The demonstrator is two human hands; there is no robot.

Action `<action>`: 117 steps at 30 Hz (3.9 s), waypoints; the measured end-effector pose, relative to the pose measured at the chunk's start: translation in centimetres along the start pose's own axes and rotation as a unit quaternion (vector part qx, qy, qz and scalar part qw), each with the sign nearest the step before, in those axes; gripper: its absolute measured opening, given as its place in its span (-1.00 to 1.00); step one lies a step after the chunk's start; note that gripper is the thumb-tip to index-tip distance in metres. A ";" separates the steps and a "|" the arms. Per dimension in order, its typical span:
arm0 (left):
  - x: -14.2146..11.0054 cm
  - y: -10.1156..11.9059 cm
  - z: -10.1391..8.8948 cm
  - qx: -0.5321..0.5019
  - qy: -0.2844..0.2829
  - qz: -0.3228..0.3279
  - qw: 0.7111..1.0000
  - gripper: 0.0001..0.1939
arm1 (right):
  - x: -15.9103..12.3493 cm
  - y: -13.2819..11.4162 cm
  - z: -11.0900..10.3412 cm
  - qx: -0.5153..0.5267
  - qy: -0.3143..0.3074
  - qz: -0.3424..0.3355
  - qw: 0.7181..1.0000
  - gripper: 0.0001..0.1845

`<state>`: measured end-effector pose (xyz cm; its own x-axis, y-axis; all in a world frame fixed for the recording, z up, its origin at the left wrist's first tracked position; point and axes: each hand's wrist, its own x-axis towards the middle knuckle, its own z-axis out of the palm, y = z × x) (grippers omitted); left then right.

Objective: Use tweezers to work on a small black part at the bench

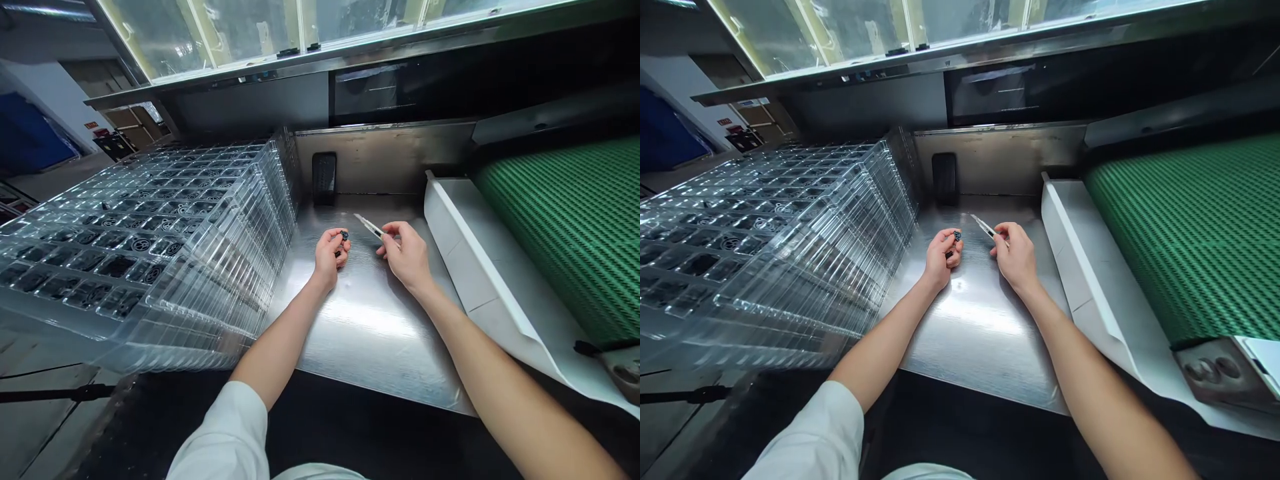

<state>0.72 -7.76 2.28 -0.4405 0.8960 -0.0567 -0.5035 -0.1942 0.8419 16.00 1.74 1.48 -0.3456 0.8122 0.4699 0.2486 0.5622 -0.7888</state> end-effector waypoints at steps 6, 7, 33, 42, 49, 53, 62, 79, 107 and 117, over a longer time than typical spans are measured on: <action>0.2 -0.3 -0.1 0.002 -0.008 0.013 1.000 -0.87 | -0.3 -1.6 1.1 0.216 0.145 0.009 0.966 -0.42; 0.3 -0.3 -0.1 0.004 -0.009 0.012 1.000 -0.87 | -0.3 -1.4 1.2 0.227 0.134 0.035 0.964 -0.33; 0.2 -0.3 0.1 0.026 -0.014 0.003 1.000 -0.88 | -0.8 -1.7 1.4 0.284 -0.061 0.157 0.944 -0.37; 0.2 -0.2 0.2 0.021 -0.001 0.000 1.000 -0.83 | -1.9 -2.2 1.4 -0.039 -0.076 -0.054 0.995 -0.52; -0.2 0.1 0.5 0.026 -0.010 0.004 1.000 -0.80 | -2.1 -1.7 1.4 -0.119 -0.062 -0.041 0.990 -0.47; -0.3 0.1 0.5 0.025 -0.026 0.008 0.999 -0.79 | -1.9 -1.4 1.3 -0.130 -0.049 -0.032 0.990 -0.45; -0.3 -0.3 0.4 0.020 -0.041 0.020 0.999 -0.76 | -2.1 -1.4 1.7 -0.135 -0.048 -0.026 0.989 -0.47; -0.3 -0.2 0.5 0.008 -0.043 0.026 0.999 -0.67 | -2.0 -1.2 1.5 -0.144 -0.041 -0.035 0.988 -0.47; -0.5 -0.2 0.6 0.004 -0.054 0.032 0.998 -0.65 | -2.0 -1.3 1.5 -0.140 -0.031 -0.045 0.989 -0.45; -0.4 -0.4 0.5 0.009 -0.062 0.016 0.998 -0.69 | -1.5 -1.4 0.9 -0.044 -0.007 -0.004 0.999 -0.47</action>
<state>1.45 -7.87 2.27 -0.3598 0.9323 0.0368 -0.4772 -0.2177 0.8514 15.36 -0.40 1.57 -0.3614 0.8051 0.4703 0.3247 0.5815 -0.7460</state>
